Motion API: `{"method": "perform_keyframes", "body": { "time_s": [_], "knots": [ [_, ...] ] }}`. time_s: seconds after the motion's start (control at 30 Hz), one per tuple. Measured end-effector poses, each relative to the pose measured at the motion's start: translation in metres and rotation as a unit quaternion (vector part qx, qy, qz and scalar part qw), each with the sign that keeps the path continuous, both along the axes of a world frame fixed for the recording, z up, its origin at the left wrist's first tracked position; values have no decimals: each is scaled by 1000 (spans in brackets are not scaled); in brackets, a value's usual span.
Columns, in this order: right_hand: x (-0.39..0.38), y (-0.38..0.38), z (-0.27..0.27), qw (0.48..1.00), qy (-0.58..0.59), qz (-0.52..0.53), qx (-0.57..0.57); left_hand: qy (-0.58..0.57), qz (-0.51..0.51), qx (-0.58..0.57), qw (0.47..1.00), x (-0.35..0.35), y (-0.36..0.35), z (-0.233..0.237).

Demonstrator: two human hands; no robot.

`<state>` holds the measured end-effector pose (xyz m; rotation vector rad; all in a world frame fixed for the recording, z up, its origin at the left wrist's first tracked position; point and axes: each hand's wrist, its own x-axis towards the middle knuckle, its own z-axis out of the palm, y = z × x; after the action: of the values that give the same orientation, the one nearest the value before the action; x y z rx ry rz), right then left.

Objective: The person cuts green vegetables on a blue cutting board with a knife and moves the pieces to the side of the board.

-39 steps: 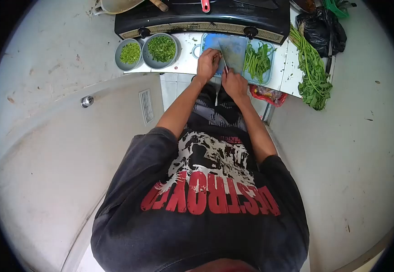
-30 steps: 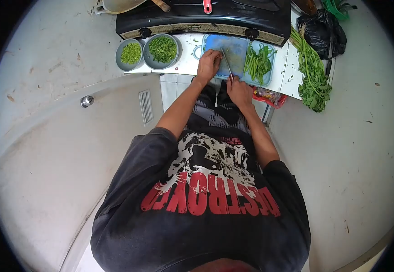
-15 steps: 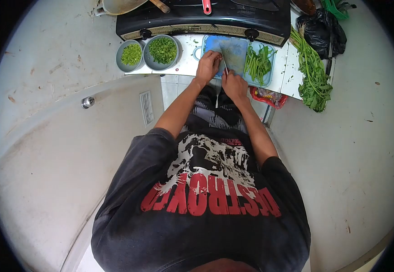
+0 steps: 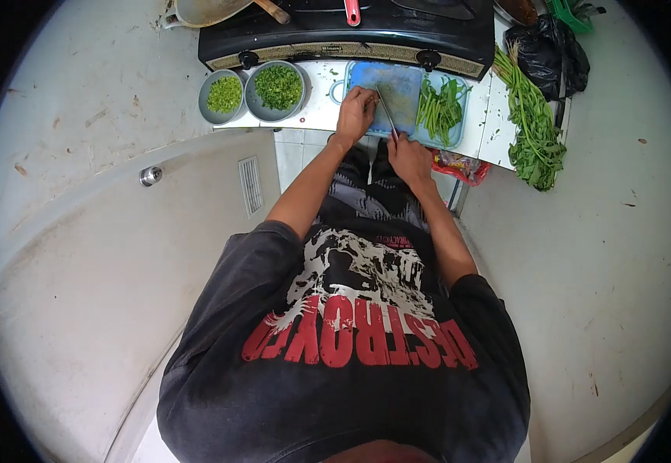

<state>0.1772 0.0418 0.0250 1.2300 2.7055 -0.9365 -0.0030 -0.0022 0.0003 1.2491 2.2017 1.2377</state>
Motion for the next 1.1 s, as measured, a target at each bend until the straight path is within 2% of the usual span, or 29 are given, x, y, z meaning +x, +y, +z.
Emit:
{"method": "perform_keyframes", "body": {
  "time_s": [0.47,0.77,1.1],
  "knots": [
    [-17,3,-2,998,16,9,54,7,3,-8,1000,1,0,3],
    [7,0,2,1000,-3,-14,25,-16,7,-26,1000,2,0,4],
    [-25,5,-4,1000,12,-8,7,6,7,-17,1000,2,1,1]
  ]
}}
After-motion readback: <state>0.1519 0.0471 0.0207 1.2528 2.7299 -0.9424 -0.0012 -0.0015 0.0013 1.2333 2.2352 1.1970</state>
